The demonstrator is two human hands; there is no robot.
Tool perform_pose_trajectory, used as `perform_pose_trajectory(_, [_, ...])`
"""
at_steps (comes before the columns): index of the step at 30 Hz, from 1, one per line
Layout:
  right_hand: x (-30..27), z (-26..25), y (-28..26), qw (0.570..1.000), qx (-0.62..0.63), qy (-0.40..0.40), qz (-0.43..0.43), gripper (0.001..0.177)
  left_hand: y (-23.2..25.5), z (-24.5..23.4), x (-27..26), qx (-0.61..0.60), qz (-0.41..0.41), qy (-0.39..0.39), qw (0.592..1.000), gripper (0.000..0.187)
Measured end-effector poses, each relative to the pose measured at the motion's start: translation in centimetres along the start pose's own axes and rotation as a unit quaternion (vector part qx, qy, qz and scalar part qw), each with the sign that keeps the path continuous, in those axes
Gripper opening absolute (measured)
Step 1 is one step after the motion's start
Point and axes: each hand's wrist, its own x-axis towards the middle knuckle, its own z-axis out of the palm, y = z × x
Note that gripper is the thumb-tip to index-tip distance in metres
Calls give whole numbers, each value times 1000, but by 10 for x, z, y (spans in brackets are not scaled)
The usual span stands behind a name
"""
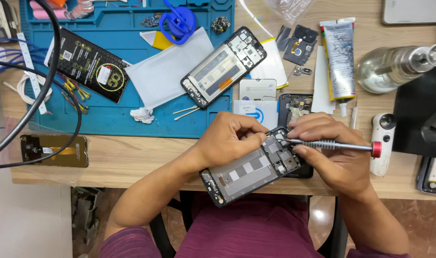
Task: The person applies adhesive to the frame of a disassembled smartphone, then uses a screwdriver to secure internal components. They also use a magnifying glass to inspect the work area.
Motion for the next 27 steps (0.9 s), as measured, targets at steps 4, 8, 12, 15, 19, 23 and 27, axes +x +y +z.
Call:
perform_pose_trajectory(4, [5,6,4,999,-15,-17,22,13,-4,-2,1,-5,-6,2,1000,11])
perform_pose_trajectory(8, [3,10,7,999,-17,-14,28,15,-6,-1,-1,-12,-13,7,1000,11])
perform_pose_trajectory(12, [5,13,6,999,-29,-10,35,15,-6,-3,-3,-18,-16,6,1000,11])
perform_pose_trajectory(15, [4,15,7,998,-37,-5,42,16,-4,-4,-3,-18,-12,11,1000,10])
perform_pose_trajectory(19, [6,15,6,998,-39,-8,44,16,-3,-5,-2,-13,-15,9,1000,9])
perform_pose_trajectory(23, [5,14,8,999,-35,-12,40,16,-4,-4,-2,-19,-20,3,1000,10])
perform_pose_trajectory(27, [3,13,11,998,-52,-18,13,17,-5,-2,-2,-29,-30,4,999,9])
